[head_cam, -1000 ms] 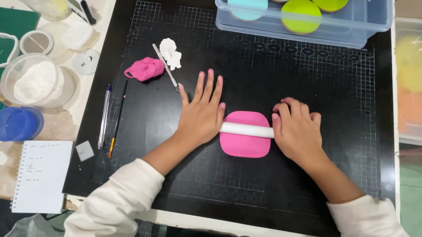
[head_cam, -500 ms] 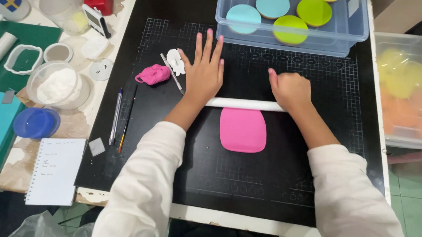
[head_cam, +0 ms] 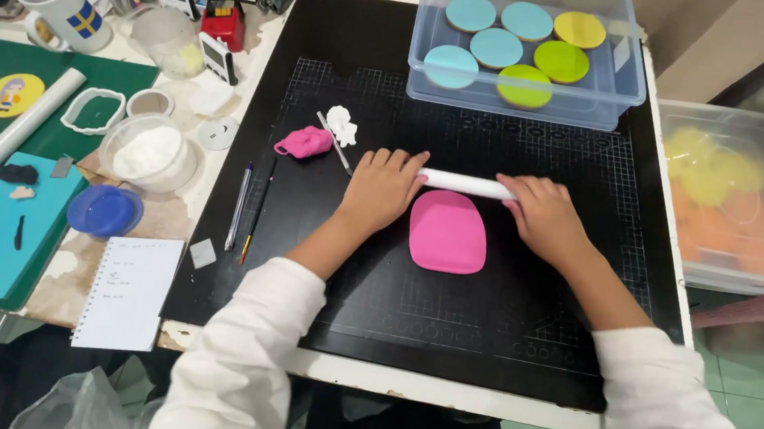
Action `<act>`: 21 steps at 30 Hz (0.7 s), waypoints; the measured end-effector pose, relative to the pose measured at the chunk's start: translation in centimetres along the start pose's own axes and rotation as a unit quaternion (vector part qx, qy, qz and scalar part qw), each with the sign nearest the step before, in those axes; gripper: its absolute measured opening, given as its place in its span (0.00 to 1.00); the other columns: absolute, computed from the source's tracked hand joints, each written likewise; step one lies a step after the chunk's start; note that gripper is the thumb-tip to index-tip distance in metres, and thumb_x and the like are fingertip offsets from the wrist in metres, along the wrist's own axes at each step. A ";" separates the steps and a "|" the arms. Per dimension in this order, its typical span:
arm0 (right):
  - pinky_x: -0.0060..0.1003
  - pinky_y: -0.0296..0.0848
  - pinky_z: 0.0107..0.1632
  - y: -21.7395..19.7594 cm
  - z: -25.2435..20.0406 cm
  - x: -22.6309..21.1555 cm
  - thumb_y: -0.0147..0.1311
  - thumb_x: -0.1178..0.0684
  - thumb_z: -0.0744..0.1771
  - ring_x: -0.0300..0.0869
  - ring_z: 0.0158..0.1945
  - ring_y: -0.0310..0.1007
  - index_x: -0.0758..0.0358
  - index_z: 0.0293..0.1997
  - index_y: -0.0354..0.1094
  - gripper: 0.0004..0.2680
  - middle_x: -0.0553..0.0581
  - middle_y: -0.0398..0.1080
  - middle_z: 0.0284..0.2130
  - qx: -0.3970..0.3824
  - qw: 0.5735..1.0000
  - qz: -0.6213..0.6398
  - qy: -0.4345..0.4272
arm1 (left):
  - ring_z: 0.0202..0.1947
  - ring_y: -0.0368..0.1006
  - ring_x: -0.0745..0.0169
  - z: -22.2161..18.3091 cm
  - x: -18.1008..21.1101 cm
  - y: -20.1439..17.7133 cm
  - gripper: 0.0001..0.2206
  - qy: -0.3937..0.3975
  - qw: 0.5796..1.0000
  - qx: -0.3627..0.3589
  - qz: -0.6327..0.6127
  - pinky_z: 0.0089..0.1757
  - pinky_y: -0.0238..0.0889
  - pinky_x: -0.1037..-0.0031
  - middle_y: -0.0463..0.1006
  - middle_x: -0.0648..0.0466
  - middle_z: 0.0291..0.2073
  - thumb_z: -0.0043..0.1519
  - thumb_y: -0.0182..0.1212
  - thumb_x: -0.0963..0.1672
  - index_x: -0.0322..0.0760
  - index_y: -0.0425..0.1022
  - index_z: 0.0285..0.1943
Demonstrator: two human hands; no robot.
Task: Kneading a piece of pink fondant and rolling it flat using a rolling pin on a work mat.
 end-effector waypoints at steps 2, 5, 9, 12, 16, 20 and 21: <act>0.46 0.69 0.57 -0.4 -4.0 -2.4 0.44 0.45 0.72 0.46 0.57 0.71 0.51 0.65 0.65 0.14 0.51 0.72 0.52 -0.013 1.000 0.002 0.002 | 0.44 0.74 0.49 -3.6 2.5 -2.6 0.20 0.003 1.000 -0.016 -0.004 0.46 0.63 0.57 0.77 0.50 0.45 0.70 0.43 0.54 0.51 0.70 0.66; 0.47 0.67 0.60 -0.4 -8.5 -5.3 0.41 0.42 0.72 0.44 0.64 0.66 0.45 0.68 0.61 0.16 0.48 0.68 0.59 -0.074 0.997 0.000 0.029 | 0.47 0.72 0.44 -8.3 5.6 -5.2 0.20 0.005 0.998 -0.056 -0.025 0.47 0.62 0.56 0.75 0.42 0.53 0.70 0.46 0.51 0.43 0.70 0.67; 0.57 0.47 0.71 -0.3 -9.9 -7.2 0.31 0.35 0.72 0.49 0.77 0.48 0.49 0.77 0.48 0.22 0.55 0.51 0.75 -0.150 0.986 -0.007 0.070 | 0.65 0.63 0.34 -10.0 7.5 -6.3 0.28 -0.038 0.985 -0.131 -0.109 0.61 0.50 0.47 0.61 0.26 0.69 0.73 0.43 0.51 0.25 0.57 0.75; 0.61 0.37 0.74 1.4 -6.9 -5.3 0.26 0.33 0.73 0.51 0.79 0.42 0.53 0.79 0.43 0.25 0.60 0.46 0.76 -0.165 0.981 -0.003 0.103 | 0.75 0.47 0.28 -6.1 6.4 -6.2 0.31 -0.096 0.956 -0.213 -0.178 0.67 0.32 0.40 0.46 0.22 0.75 0.73 0.40 0.52 0.23 0.50 0.78; 0.60 0.48 0.72 3.0 -1.1 -1.5 0.29 0.34 0.73 0.54 0.75 0.51 0.49 0.78 0.48 0.24 0.60 0.53 0.74 -0.127 0.981 0.036 0.142 | 0.79 0.36 0.33 -1.1 3.5 -2.1 0.33 -0.118 0.960 -0.207 -0.147 0.66 0.26 0.32 0.39 0.31 0.79 0.71 0.41 0.53 0.34 0.42 0.82; 0.51 0.65 0.55 4.6 3.6 2.2 0.28 0.31 0.74 0.49 0.56 0.68 0.46 0.58 0.65 0.19 0.50 0.67 0.49 -0.097 0.982 0.017 0.162 | 0.80 0.26 0.34 3.0 1.2 0.3 0.32 -0.154 0.959 -0.180 -0.154 0.62 0.18 0.24 0.31 0.35 0.80 0.73 0.41 0.53 0.43 0.37 0.84; 0.48 0.67 0.52 4.8 4.5 2.8 0.27 0.31 0.75 0.46 0.51 0.73 0.47 0.51 0.69 0.20 0.48 0.70 0.41 -0.091 0.983 0.000 0.158 | 0.80 0.24 0.35 3.7 0.7 0.6 0.31 -0.158 0.963 -0.167 -0.144 0.62 0.16 0.23 0.29 0.37 0.81 0.73 0.41 0.53 0.46 0.37 0.85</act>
Point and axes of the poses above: each hand's wrist, its own z-axis towards the middle knuckle, its own y-axis out of the palm, x = y × z, the point moved 1 cm from there along z, towards the middle knuckle
